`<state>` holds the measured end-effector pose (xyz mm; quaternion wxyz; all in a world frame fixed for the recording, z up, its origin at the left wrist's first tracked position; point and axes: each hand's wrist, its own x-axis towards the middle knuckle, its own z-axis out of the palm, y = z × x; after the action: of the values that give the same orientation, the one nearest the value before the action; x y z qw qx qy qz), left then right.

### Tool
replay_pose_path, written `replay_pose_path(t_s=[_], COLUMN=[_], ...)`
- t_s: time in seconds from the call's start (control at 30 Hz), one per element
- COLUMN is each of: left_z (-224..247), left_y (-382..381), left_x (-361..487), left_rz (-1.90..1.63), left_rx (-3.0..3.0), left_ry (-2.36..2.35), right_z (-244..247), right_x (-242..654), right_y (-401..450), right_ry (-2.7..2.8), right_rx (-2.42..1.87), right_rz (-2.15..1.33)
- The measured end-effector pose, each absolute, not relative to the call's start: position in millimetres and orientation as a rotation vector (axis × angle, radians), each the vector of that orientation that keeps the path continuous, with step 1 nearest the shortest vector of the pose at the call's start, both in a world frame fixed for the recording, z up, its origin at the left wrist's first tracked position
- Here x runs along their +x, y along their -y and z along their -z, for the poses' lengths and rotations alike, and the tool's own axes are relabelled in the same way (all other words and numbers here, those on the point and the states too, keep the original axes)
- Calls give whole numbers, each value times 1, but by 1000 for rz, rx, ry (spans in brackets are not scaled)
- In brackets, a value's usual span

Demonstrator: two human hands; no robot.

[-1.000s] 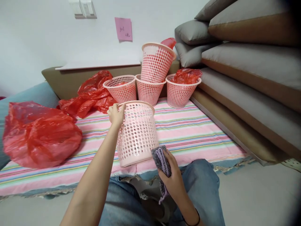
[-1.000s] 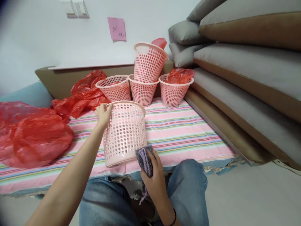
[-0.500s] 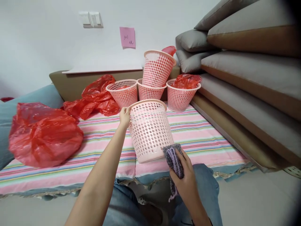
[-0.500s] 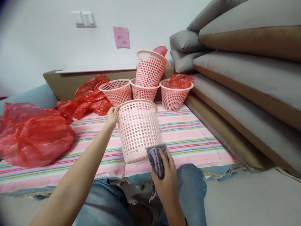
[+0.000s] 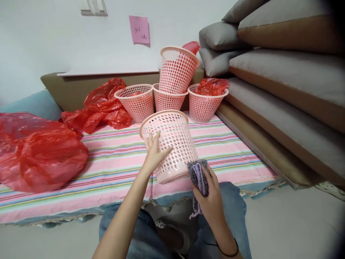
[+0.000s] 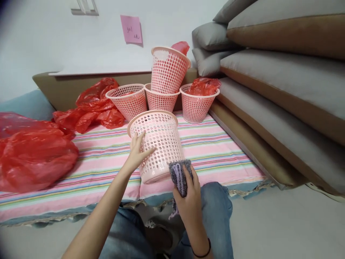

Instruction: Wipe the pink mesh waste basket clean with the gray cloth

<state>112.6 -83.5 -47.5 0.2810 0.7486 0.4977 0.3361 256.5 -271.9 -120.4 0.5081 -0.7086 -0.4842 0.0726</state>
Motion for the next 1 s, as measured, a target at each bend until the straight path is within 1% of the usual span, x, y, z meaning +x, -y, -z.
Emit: replay_pose_path(t_s=[0.1, 0.2, 0.67, 0.9, 1.0], left_z=[43, 42, 48, 44, 44], left_y=[95, 99, 100, 104, 107], left_x=[105, 102, 97, 101, 103], left_rz=[-706, -639, -668, -611, -643], left_rx=[2093, 2121, 2035, 1995, 2004], left_ry=[-1252, -1269, -1234, -1301, -1301], right_z=[118, 117, 116, 118, 119], right_x=[257, 252, 241, 238, 237], right_y=[272, 271, 270, 269, 269], right_ry=[1168, 1187, 1242, 1263, 1268], right_rx=[-1727, -1718, -1699, -1701, -1699], right_rz=[-194, -159, -124, -90, -78])
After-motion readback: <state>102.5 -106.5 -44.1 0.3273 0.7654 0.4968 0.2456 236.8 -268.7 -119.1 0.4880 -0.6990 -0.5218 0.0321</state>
